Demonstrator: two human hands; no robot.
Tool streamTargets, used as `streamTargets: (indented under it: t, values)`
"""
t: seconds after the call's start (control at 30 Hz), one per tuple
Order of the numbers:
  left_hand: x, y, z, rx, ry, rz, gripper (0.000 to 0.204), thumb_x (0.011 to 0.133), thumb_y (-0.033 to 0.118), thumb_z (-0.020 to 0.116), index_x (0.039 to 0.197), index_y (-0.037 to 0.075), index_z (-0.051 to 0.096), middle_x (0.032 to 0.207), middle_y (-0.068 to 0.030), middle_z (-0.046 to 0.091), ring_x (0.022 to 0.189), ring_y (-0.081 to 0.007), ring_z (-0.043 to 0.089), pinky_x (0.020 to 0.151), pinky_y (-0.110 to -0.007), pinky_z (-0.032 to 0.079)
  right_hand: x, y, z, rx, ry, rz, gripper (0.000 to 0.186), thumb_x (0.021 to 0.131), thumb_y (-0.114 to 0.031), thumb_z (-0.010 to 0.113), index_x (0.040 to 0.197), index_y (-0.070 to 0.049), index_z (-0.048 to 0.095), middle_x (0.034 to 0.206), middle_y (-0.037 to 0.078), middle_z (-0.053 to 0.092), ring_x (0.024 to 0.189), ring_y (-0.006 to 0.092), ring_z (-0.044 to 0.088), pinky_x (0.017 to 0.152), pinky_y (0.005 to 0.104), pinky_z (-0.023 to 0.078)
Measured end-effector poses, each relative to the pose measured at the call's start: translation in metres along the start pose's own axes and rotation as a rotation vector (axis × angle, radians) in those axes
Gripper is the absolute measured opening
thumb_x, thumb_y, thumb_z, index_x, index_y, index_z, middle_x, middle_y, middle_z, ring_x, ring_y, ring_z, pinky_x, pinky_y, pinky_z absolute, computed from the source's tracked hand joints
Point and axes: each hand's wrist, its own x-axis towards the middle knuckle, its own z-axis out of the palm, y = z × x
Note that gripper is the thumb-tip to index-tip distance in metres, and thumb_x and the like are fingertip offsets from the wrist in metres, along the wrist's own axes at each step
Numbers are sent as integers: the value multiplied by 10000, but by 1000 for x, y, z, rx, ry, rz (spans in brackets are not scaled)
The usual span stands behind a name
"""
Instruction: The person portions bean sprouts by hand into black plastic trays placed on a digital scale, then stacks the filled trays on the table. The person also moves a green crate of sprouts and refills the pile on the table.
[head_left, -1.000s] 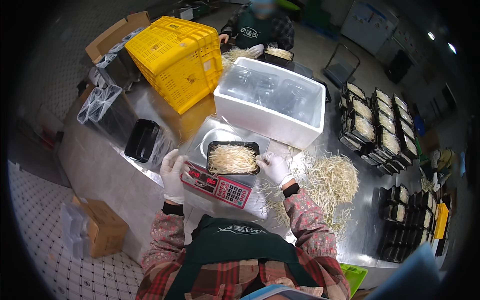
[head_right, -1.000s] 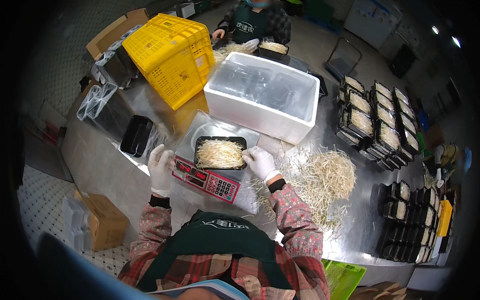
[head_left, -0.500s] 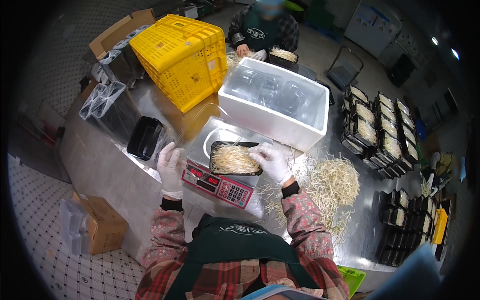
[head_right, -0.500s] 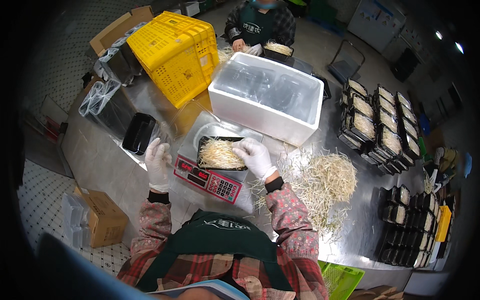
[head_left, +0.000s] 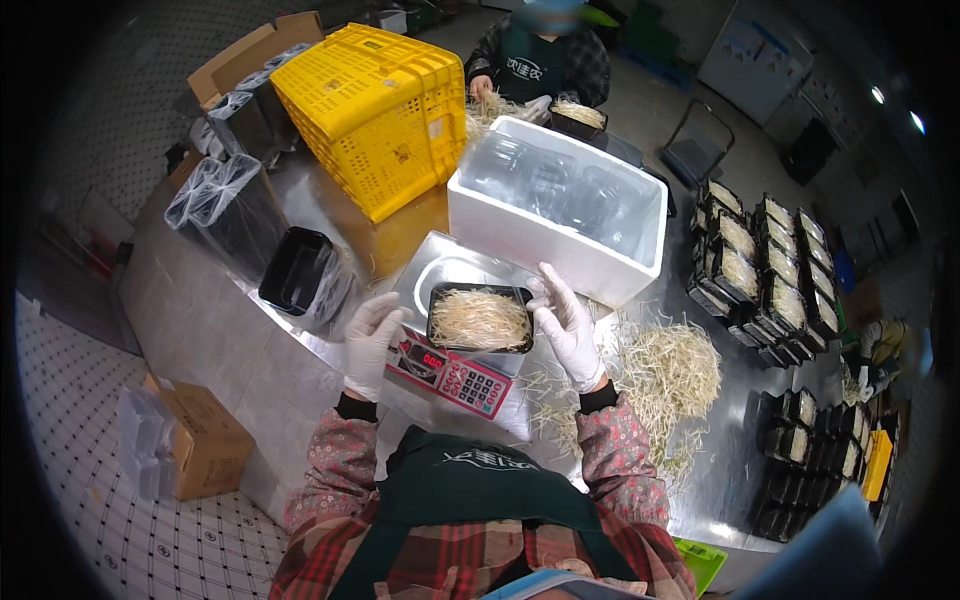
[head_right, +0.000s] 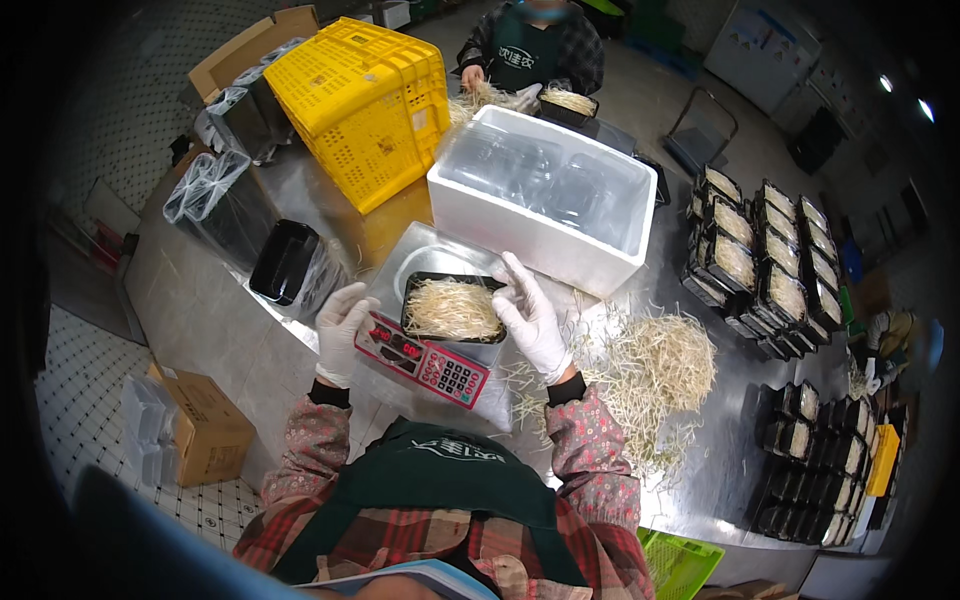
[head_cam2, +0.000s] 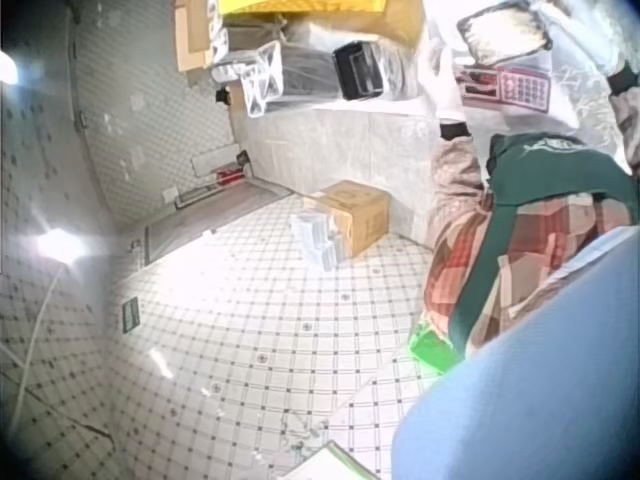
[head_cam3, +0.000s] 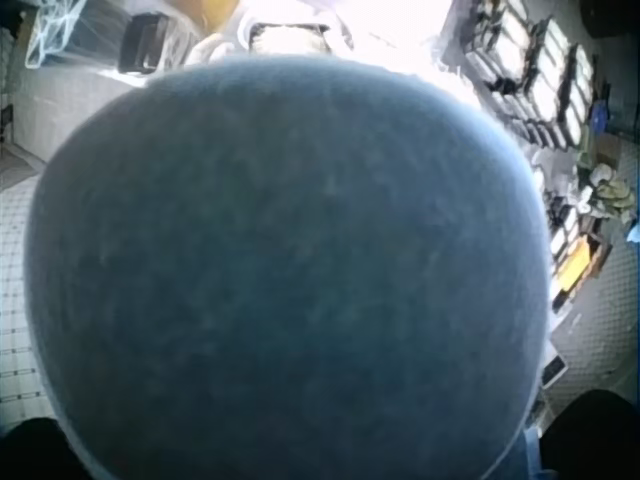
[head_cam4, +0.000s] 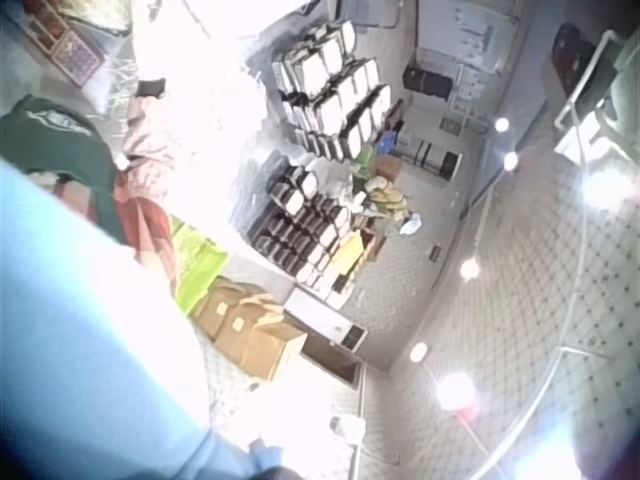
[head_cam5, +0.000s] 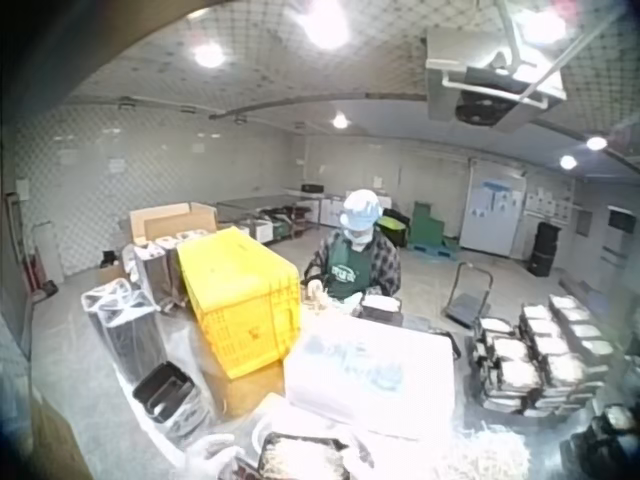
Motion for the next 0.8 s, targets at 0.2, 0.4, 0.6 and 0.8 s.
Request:
streamTargets:
  t: [0.2, 0.4, 0.6, 0.8]
  values:
    - [14, -22, 35, 140, -198, 5, 233, 896, 53, 635, 1125, 13, 646, 965, -69, 700, 728, -94, 605, 684, -212, 482, -7, 49, -32, -563, 19, 64, 392, 898, -136, 654, 1280, -97, 577, 691, 17, 614, 600, 110, 558, 598, 263, 470]
    - [81, -85, 32, 782, -58, 395, 249, 897, 135, 660, 1063, -50, 664, 1030, -71, 690, 961, -126, 637, 842, -246, 489, 38, 102, -37, -1196, 70, 33, 316, 920, -333, 591, 1130, -103, 636, 878, 191, 683, 797, 359, 661, 690, 428, 518]
    - [94, -116, 7, 273, -205, -204, 304, 900, 200, 654, 1094, -34, 651, 959, -41, 679, 838, -101, 613, 756, -240, 483, 42, 160, -50, -215, 142, 357, 155, 914, -181, 650, 907, -27, 669, 795, -10, 659, 717, 68, 565, 672, 234, 470]
    - [92, -121, 6, -39, -168, -310, 164, 862, 130, 679, 963, 1, 674, 893, -31, 672, 792, -109, 619, 734, -247, 494, 37, 171, -39, 102, 289, 275, 78, 885, -101, 675, 829, -47, 672, 769, -33, 635, 704, 50, 544, 664, 210, 450]
